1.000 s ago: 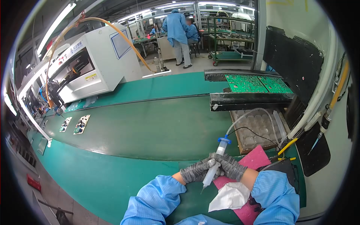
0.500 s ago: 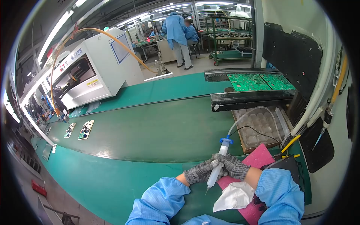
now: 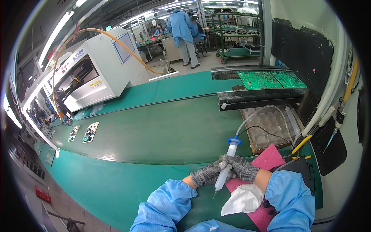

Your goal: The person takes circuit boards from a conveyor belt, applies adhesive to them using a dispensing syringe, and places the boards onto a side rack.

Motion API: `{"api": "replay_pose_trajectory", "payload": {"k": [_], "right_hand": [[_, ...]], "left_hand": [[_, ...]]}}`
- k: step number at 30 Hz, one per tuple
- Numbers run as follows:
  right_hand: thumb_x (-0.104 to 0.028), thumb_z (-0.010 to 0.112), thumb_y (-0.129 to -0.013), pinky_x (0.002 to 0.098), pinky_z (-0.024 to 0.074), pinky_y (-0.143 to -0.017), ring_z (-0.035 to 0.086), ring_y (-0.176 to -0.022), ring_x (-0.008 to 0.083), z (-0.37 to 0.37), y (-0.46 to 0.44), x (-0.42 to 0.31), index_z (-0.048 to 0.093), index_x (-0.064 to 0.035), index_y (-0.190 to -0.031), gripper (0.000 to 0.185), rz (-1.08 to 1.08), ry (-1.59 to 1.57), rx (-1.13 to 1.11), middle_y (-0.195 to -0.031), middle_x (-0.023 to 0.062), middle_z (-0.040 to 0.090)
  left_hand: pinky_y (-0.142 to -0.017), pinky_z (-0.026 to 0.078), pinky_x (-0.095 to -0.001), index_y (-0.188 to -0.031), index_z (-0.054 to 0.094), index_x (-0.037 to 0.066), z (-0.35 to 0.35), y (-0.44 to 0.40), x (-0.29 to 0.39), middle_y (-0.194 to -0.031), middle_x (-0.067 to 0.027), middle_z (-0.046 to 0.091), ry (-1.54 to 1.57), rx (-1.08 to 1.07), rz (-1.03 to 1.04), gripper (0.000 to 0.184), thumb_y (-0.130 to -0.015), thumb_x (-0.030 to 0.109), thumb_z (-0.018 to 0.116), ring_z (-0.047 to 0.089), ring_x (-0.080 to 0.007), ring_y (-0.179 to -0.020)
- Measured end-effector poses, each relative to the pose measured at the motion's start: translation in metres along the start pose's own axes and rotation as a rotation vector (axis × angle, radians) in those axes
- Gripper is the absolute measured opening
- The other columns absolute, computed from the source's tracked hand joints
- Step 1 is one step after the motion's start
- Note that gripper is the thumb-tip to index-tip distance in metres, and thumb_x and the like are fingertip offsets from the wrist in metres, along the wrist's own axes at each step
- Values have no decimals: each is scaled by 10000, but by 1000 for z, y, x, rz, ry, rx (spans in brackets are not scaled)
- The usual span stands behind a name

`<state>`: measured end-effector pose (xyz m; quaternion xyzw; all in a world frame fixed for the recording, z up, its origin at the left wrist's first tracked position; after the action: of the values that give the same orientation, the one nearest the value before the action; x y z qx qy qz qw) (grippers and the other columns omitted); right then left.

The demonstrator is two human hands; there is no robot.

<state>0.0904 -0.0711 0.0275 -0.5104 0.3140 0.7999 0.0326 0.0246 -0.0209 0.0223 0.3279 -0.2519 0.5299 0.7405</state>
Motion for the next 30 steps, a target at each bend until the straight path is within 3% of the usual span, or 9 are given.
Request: {"api": "replay_pose_trajectory", "payload": {"k": [12,30], "right_hand": [[-319,531,-826,187,418,-399,502,-509,83,-1,-2,1,548,-72,-960,281,-7,-26,-9,-689,32,534],[-349,542,-803,201,426,-399,513,-545,99,2,1,-1,545,-86,-984,318,0,-34,3,-728,39,531]], "left_hand": [[-718,456,-285,-1049,456,65,4,-1,2,-889,-65,535,59,-25,31,455,-784,415,574,531,-161,-803],[-737,461,-279,-1115,426,55,11,5,8,-964,-76,527,77,2,18,517,-771,400,599,530,-161,-854]]}}
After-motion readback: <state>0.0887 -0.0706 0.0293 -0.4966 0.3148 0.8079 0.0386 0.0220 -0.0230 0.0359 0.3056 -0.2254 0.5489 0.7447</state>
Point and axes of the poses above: each hand's wrist, its own y-axis away from the middle knuckle, its own z-axis out of the palm, x = y × z, the point moved 7 cm from there along -y, towards the middle knuckle
